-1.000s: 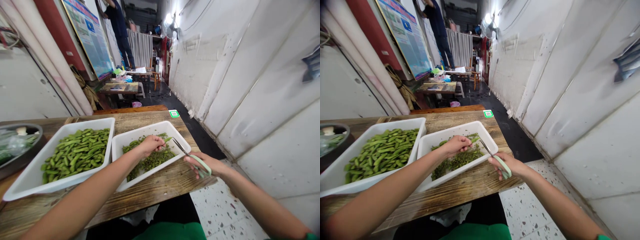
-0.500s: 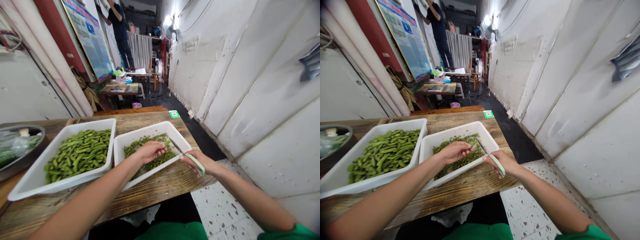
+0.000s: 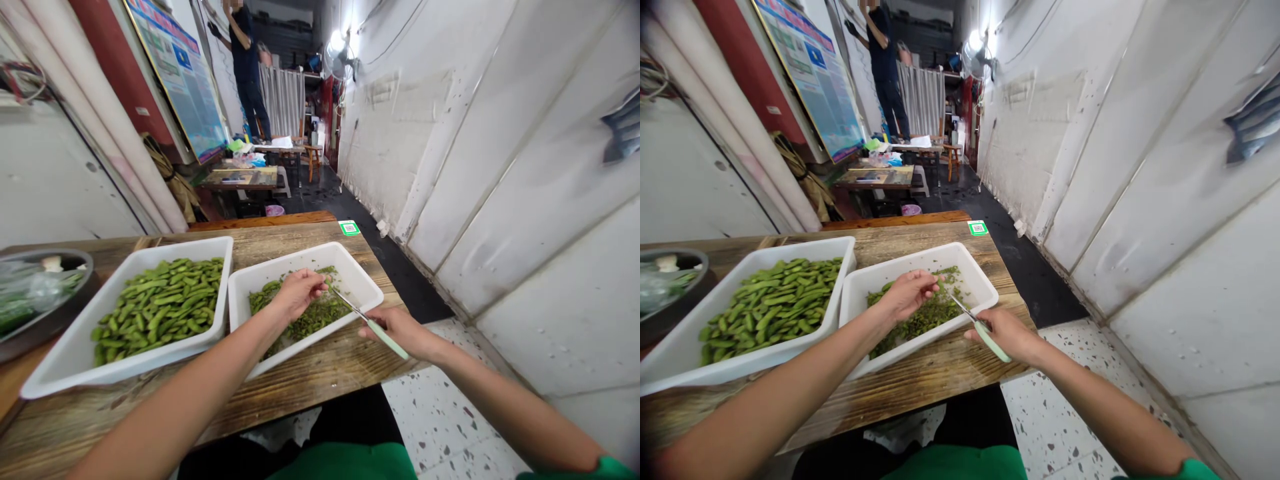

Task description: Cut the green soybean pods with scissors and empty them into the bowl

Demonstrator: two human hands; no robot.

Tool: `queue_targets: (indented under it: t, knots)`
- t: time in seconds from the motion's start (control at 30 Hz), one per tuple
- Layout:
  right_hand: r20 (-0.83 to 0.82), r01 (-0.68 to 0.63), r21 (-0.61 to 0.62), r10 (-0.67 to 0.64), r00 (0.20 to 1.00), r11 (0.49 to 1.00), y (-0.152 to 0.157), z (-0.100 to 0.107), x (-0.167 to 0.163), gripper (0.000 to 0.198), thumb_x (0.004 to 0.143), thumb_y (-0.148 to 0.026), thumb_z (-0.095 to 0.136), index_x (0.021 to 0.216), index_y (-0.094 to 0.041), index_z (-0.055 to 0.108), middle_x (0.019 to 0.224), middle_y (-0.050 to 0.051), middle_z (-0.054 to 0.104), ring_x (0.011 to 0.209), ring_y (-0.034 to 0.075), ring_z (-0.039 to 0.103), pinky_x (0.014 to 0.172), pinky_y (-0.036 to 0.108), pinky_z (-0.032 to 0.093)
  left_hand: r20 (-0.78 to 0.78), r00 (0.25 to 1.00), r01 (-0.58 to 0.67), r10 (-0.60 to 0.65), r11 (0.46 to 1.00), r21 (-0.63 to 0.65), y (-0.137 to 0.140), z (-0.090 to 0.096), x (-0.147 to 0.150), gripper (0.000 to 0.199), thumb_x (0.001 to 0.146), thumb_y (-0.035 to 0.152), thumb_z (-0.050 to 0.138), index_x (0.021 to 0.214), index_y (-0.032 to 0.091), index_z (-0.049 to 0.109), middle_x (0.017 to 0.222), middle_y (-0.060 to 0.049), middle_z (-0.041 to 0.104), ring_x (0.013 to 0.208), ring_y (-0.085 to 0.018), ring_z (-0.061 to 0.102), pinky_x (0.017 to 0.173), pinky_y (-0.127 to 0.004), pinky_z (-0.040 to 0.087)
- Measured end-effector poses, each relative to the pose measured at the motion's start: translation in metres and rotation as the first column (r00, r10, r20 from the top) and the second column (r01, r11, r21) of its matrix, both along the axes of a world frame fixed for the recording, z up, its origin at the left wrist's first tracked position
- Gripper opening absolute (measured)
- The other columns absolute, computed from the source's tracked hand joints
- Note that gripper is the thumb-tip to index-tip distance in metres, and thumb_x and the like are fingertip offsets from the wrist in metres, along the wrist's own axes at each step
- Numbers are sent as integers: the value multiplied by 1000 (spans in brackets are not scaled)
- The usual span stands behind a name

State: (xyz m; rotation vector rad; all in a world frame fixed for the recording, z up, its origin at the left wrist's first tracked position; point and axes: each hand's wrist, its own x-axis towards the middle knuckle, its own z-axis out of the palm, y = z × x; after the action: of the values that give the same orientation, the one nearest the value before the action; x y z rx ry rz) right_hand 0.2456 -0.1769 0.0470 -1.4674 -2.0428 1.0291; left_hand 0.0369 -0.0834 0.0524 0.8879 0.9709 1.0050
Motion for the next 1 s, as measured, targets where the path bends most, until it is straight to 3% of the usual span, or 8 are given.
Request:
queue_targets:
  t: [0.13, 0.23, 0.33, 0.47, 0.53, 0.7, 0.87, 1.0]
  knots:
    - [27, -26, -2, 26, 999, 1000, -2, 0, 3, 32, 75, -49, 57, 72, -17, 57, 56, -4, 40, 52, 9, 36, 51, 21, 29, 46, 998, 51, -51, 999, 3, 4, -4, -3, 11, 67, 11, 63, 63, 11, 52, 64, -3, 60, 47, -3, 45, 39, -14, 30]
    - [-20, 35, -33, -36, 999, 999, -4, 8, 5, 31, 75, -48, 57, 77, -17, 57, 57, -4, 38, 50, 8, 36, 47, 20, 30, 61, 996, 60, -60, 998, -5, 6, -8, -7, 10, 71, 16, 64, 68, 11, 56, 63, 0, 58, 47, -3, 44, 40, -13, 31]
    - [-84, 77, -132, -89, 992, 988, -3, 19, 5, 34, 75, -50, 57, 86, -18, 55, 60, -4, 38, 46, 8, 38, 42, 20, 34, 77, 993, 91, -88, 995, -42, 4, -10, -7, 9, 73, 18, 64, 78, 13, 58, 74, -1, 62, 57, -5, 53, 46, -13, 40]
    - [-185, -37, -278, -16, 983, 960, 0, 28, 3, 37, 73, -52, 58, 89, -18, 53, 64, -4, 39, 48, 8, 42, 44, 21, 43, 124, 981, 155, -146, 985, -72, -1, -7, -4, 9, 75, 12, 62, 83, 13, 59, 77, -5, 64, 65, -9, 60, 45, -12, 42]
    - [-198, -76, -273, 21, 980, 959, 1, 28, 3, 38, 73, -51, 60, 90, -18, 54, 67, -3, 40, 52, 9, 44, 48, 22, 46, 106, 988, 118, -109, 990, -74, -3, -5, -3, 5, 75, 9, 61, 81, 10, 61, 74, -5, 64, 63, -8, 60, 46, -12, 45]
    - [-163, -11, -230, -27, 986, 973, 1, 25, 2, 40, 74, -54, 57, 89, -16, 55, 66, -3, 40, 51, 8, 43, 45, 20, 43, 130, 983, 144, -128, 982, -121, -7, -4, -3, 13, 71, -1, 61, 81, 6, 65, 85, -10, 67, 79, -14, 65, 77, -22, 54]
    - [-76, 5, -127, -14, 997, 992, 2, 31, -1, 39, 74, -53, 58, 79, -14, 56, 61, -4, 39, 49, 7, 38, 43, 18, 34, 103, 979, 185, -177, 980, -76, -11, -3, -2, 20, 69, 1, 63, 88, 8, 61, 77, -9, 66, 75, -16, 66, 65, -20, 54]
    - [-68, 13, -118, -21, 997, 993, 0, 34, -3, 38, 72, -51, 60, 68, -14, 52, 55, -5, 36, 45, 5, 35, 40, 18, 30, 73, 979, 194, -189, 979, -66, -12, -3, 0, 19, 70, 3, 64, 87, 9, 58, 71, -7, 64, 68, -14, 64, 56, -17, 51]
